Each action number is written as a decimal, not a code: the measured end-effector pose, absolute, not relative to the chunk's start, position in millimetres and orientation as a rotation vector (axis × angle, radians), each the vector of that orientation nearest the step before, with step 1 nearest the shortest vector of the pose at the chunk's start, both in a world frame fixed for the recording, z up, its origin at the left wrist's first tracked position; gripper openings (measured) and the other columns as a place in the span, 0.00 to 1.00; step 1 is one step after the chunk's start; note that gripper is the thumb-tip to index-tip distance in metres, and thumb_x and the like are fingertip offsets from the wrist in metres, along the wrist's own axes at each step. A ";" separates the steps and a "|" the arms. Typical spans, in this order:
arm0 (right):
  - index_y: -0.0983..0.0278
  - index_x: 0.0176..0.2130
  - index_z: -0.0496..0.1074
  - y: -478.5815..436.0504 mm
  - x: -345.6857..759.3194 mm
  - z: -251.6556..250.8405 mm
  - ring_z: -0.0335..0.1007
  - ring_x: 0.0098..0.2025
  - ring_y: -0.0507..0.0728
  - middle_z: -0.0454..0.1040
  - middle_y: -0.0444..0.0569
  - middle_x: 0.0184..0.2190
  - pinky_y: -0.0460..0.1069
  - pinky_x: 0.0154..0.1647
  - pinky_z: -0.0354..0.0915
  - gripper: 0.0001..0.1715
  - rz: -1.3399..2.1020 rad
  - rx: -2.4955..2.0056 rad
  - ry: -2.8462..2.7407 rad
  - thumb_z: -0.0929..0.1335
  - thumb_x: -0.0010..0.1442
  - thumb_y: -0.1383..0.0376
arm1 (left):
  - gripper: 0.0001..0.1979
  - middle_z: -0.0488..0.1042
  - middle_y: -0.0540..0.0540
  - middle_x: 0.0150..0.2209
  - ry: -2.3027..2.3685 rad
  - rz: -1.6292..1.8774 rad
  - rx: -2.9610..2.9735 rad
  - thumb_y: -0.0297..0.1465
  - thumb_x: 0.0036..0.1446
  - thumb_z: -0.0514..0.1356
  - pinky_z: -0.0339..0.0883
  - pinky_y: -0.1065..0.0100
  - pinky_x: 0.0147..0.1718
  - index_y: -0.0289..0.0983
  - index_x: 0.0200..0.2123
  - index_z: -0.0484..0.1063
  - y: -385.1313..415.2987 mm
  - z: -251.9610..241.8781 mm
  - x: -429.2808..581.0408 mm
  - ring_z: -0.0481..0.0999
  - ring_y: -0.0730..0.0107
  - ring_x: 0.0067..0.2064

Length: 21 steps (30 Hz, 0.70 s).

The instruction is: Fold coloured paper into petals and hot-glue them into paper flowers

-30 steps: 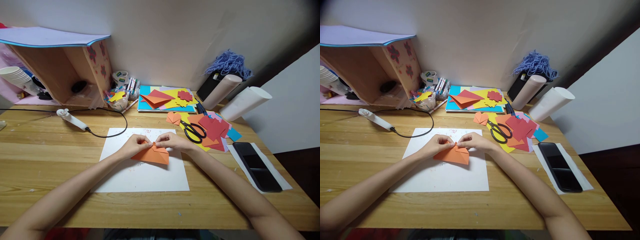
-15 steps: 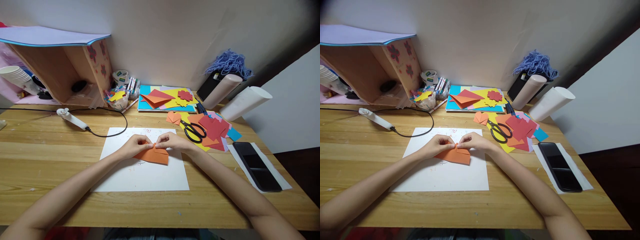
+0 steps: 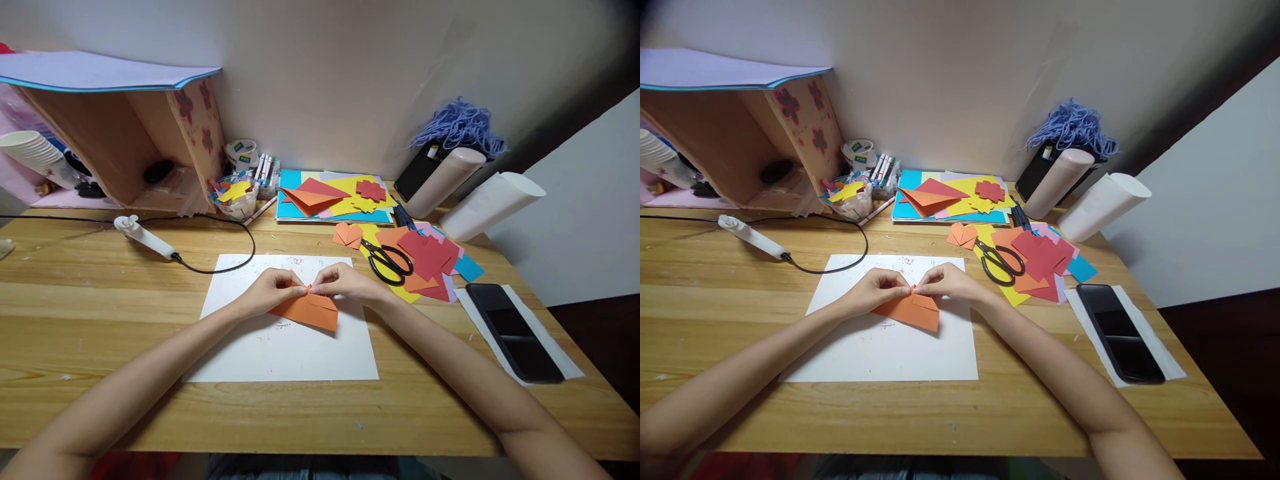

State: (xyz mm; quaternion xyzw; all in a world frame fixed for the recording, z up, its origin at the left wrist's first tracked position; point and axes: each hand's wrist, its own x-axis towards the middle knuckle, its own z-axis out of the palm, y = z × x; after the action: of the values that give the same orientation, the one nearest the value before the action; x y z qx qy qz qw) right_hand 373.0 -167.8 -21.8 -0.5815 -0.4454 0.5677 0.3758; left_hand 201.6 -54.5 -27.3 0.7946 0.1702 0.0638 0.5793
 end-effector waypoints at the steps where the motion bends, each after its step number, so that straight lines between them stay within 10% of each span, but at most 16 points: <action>1: 0.69 0.27 0.73 -167.9 373.8 -21.5 0.51 0.21 0.46 0.61 0.41 0.18 0.44 0.21 0.48 0.20 1.476 -1.478 -1.133 0.71 0.43 0.53 | 0.13 0.74 0.46 0.28 0.410 0.151 1.868 0.39 0.49 0.58 0.60 0.71 0.30 0.34 0.26 0.74 -54.9 -26.8 201.5 0.69 0.72 0.30; 21: 0.68 0.25 0.73 -167.3 373.6 -24.7 0.54 0.21 0.47 0.62 0.42 0.18 0.44 0.21 0.52 0.19 1.488 -1.524 -1.090 0.71 0.42 0.54 | 0.13 0.74 0.46 0.28 0.428 0.142 1.872 0.39 0.48 0.58 0.61 0.70 0.30 0.34 0.26 0.74 -54.8 -28.5 201.8 0.69 0.71 0.30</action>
State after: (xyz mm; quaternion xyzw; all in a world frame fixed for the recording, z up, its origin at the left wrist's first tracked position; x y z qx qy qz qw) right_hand 373.6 -167.3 -24.7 -0.5929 -0.4240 0.5788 0.3656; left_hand 201.8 -54.8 -28.5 0.7978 0.1826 0.0604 0.5714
